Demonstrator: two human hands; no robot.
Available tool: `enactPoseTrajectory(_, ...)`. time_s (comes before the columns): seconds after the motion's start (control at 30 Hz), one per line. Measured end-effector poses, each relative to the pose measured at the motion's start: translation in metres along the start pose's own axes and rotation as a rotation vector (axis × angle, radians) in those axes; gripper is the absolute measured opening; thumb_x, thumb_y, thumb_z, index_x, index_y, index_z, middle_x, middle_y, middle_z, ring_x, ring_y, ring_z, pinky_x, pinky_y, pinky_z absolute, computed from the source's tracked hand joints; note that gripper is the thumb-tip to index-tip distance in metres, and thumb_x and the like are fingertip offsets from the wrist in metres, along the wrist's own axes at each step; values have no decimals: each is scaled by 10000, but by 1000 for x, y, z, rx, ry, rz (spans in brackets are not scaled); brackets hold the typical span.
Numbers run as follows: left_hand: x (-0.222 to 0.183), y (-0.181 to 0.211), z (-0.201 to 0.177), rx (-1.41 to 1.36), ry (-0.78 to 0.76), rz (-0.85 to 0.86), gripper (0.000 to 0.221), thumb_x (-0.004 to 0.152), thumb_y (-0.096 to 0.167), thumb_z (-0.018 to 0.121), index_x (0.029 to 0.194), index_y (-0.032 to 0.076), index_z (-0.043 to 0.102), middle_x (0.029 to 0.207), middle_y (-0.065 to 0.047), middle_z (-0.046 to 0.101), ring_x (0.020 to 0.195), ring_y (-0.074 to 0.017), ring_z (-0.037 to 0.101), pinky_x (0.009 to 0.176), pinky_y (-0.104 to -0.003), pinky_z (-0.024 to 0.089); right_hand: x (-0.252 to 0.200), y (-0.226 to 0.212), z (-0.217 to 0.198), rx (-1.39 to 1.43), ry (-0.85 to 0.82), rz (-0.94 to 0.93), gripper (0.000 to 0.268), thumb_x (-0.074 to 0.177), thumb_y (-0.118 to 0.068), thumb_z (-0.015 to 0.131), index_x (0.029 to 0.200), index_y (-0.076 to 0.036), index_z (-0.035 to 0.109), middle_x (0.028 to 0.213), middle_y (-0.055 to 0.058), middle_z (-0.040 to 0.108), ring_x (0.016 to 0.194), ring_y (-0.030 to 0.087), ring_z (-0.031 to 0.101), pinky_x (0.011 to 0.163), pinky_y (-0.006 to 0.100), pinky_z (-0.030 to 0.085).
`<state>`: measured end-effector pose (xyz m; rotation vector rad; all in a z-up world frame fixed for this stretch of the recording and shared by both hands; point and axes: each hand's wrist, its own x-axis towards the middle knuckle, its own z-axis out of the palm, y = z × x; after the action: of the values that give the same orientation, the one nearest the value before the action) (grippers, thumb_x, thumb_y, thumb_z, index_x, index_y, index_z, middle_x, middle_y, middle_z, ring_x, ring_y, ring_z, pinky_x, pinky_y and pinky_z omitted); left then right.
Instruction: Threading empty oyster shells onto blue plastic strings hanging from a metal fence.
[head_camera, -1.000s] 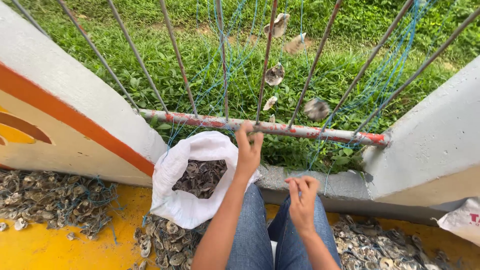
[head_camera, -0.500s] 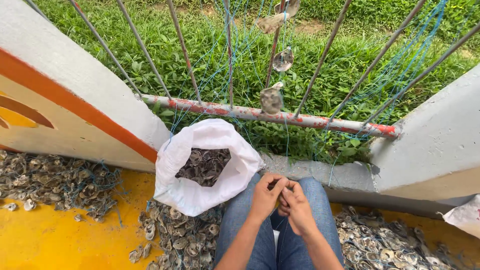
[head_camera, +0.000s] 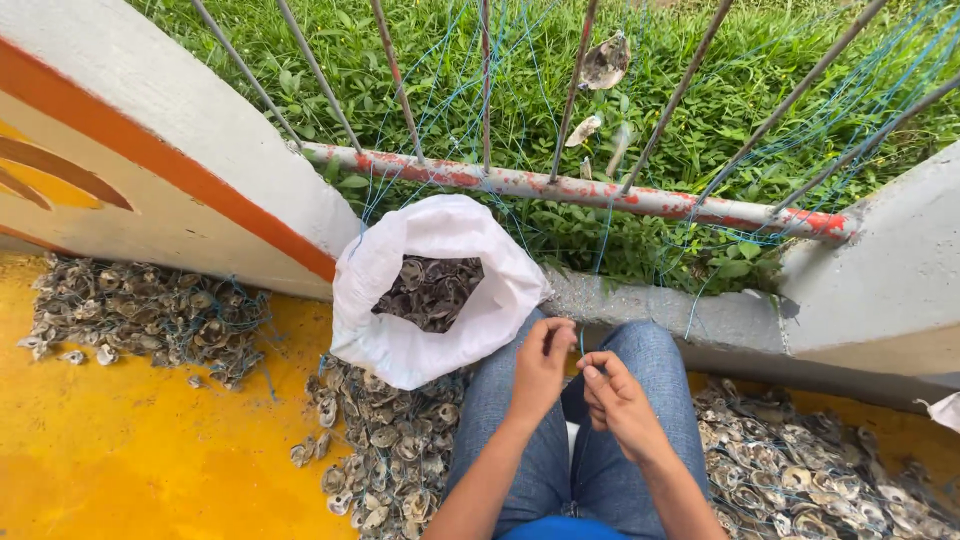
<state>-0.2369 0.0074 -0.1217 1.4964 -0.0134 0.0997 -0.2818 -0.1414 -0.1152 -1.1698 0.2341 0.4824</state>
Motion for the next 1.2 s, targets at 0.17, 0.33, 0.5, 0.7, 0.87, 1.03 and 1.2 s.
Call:
enactPoseTrajectory(0.17,35,-44,-90,124,173,-109,189,1030,181,578,1136,64,682,894,-29,674,780,-124,612,684,-263,503,0,-4,1,10,135,32,173,1028,-260,483,1142,-142,537,634,-42,347,460,44,233,402,232,205)
enactPoseTrajectory(0.33,103,-124,-199,907,320,112,203,959,48,608,1125,63,724,1086,-172,673,1035,-305,640,993,-460,449,9,15,-10,77,137,-36,161,1060,-234,485,1099,-86,537,685,-50,363,511,36,272,433,228,257)
enactPoseTrajectory(0.5,141,-114,-221,1405,181,266,467,815,39,639,1238,210,735,1281,-186,642,1277,-390,551,1112,-530,350,3,11,-1,48,38,16,188,1057,-241,486,1053,-67,558,677,-30,385,508,50,288,454,225,294)
enactPoseTrajectory(0.7,191,-181,-248,987,459,298,439,1056,155,599,1472,25,551,1481,-221,566,1375,-385,480,1175,-478,340,6,9,-10,9,107,-19,183,1054,-220,499,1051,-54,576,689,-33,390,537,47,308,459,233,309)
enactPoseTrajectory(0.87,176,-157,-227,1508,284,344,473,897,204,647,1358,101,640,1441,-163,559,1347,-377,509,1137,-523,350,11,17,-6,35,116,5,181,1046,-225,500,1056,-62,580,679,-26,392,524,53,304,449,229,290)
enactPoseTrajectory(1.03,188,-190,-224,1526,78,136,370,938,200,635,1306,166,657,1515,-155,512,1410,-353,494,1179,-490,363,8,22,-8,25,60,17,189,1048,-236,517,1051,-59,585,672,-31,389,519,51,297,451,224,282)
enactPoseTrajectory(1.2,196,-185,-224,1686,277,506,582,884,191,629,1459,114,574,1510,-118,519,1389,-342,500,1185,-542,334,7,20,-17,12,124,17,193,1042,-243,525,1055,-62,592,671,-38,381,530,48,293,463,230,281)
